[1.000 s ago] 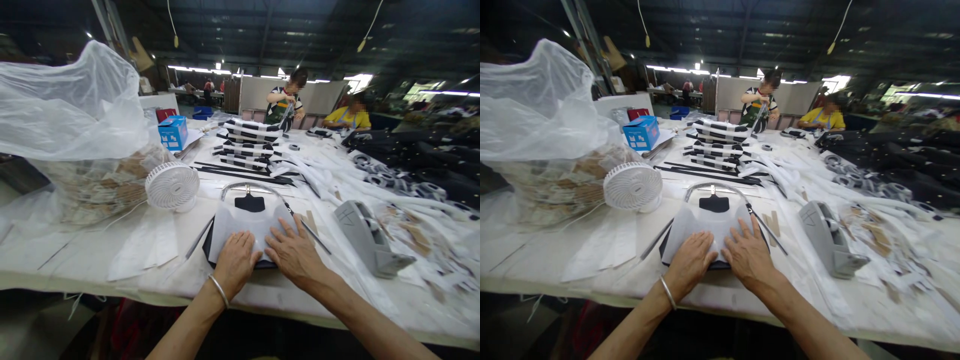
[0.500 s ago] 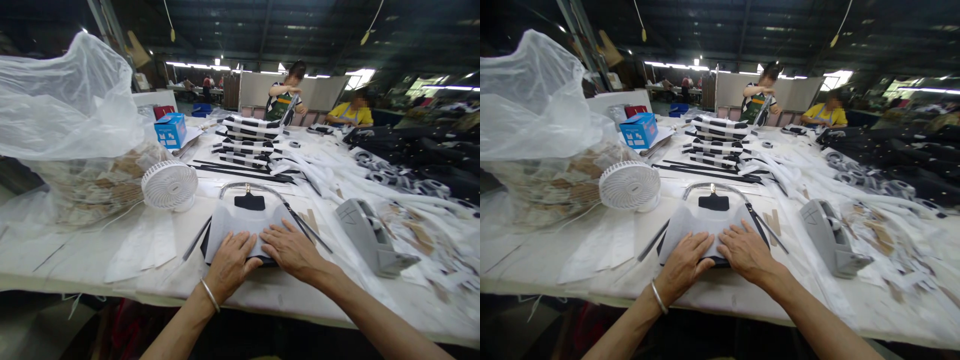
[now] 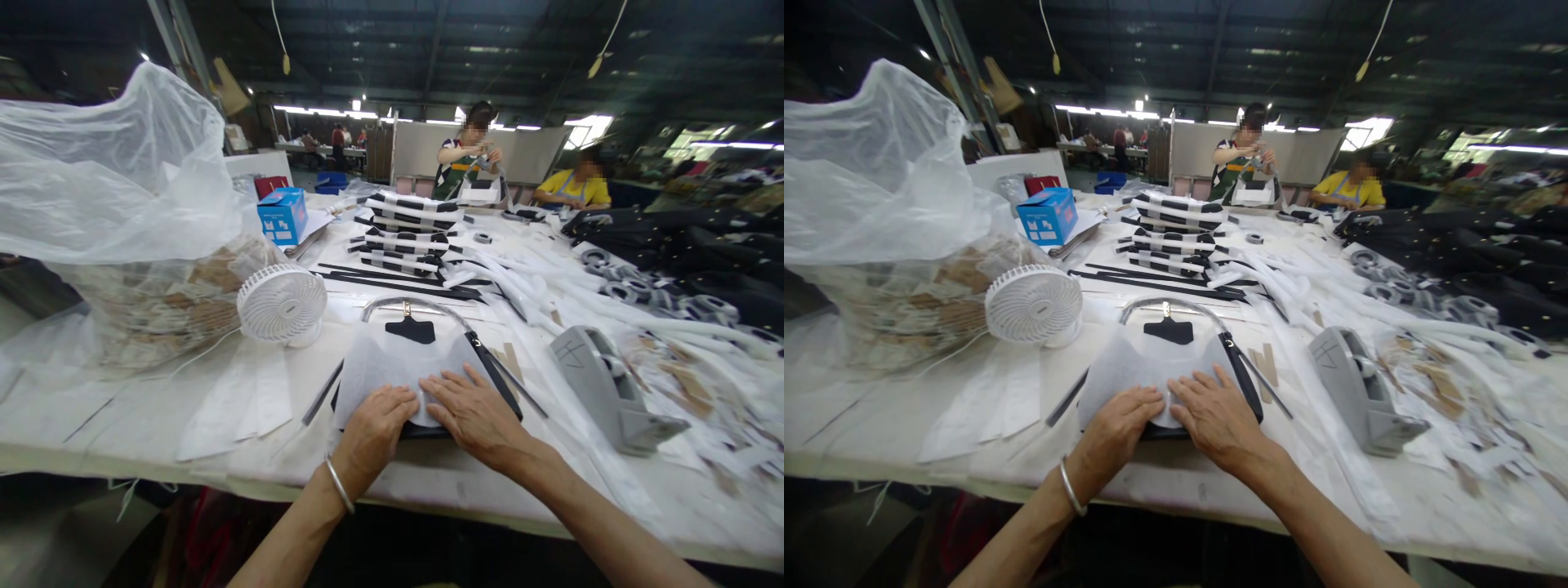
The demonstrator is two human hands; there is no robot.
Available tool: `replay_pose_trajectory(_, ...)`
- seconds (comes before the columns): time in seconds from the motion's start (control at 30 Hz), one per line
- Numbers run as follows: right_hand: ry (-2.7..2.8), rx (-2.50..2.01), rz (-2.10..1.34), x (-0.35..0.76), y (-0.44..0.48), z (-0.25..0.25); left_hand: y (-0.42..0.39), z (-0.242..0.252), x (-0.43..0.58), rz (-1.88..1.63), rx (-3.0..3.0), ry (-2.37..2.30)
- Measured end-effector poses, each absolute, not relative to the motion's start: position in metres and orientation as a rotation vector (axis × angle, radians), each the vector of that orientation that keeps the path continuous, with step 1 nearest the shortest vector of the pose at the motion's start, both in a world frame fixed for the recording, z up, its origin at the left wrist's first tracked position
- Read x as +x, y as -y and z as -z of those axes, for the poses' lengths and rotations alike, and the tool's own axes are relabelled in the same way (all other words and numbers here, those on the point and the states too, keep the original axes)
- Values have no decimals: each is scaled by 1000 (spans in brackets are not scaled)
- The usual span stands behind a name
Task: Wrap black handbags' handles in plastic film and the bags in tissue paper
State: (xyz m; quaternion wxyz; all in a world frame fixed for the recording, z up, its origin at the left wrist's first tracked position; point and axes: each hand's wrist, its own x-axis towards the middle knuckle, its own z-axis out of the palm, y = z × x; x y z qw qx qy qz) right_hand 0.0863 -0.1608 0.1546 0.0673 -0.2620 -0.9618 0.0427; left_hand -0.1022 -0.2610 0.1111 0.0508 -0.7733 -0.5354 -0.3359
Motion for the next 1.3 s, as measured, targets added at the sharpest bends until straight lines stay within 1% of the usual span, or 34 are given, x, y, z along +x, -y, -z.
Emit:
replay_pose_trajectory(0.2, 2920, -759, -151, 91, 164, -159, 264, -108, -104, 1088, -2390, 1594)
replay_pose_trajectory(0.4, 2932, -780, 6, 91, 171, -161, 265, -112, -100, 1146, -2451, 1676)
replay_pose_trajectory(0.5, 2935, -779, 63, 88, 175, -159, 267, -120, -95, 1071, -2464, 1764)
replay_pose_trajectory(0.63, 2943, -621, 96, 84, 177, -156, 265, -133, -91, 940, -2495, 1903)
replay_pose_trajectory(0.73, 2973, -545, 21, 83, 173, -153, 260, -140, -88, 844, -2454, 2140)
replay_pose_trajectory(0.83, 2982, -565, -84, 84, 170, -150, 255, -141, -85, 808, -2319, 2331)
replay_pose_trajectory(0.93, 2955, -612, -141, 85, 169, -146, 255, -134, -81, 871, -2269, 2305)
replay_pose_trajectory(1.13, 2962, -650, -203, 84, 167, -140, 258, -115, -81, 1006, -2332, 2111)
replay_pose_trajectory(1.3, 2979, -664, -275, 83, 162, -142, 256, -112, -80, 960, -2333, 2074)
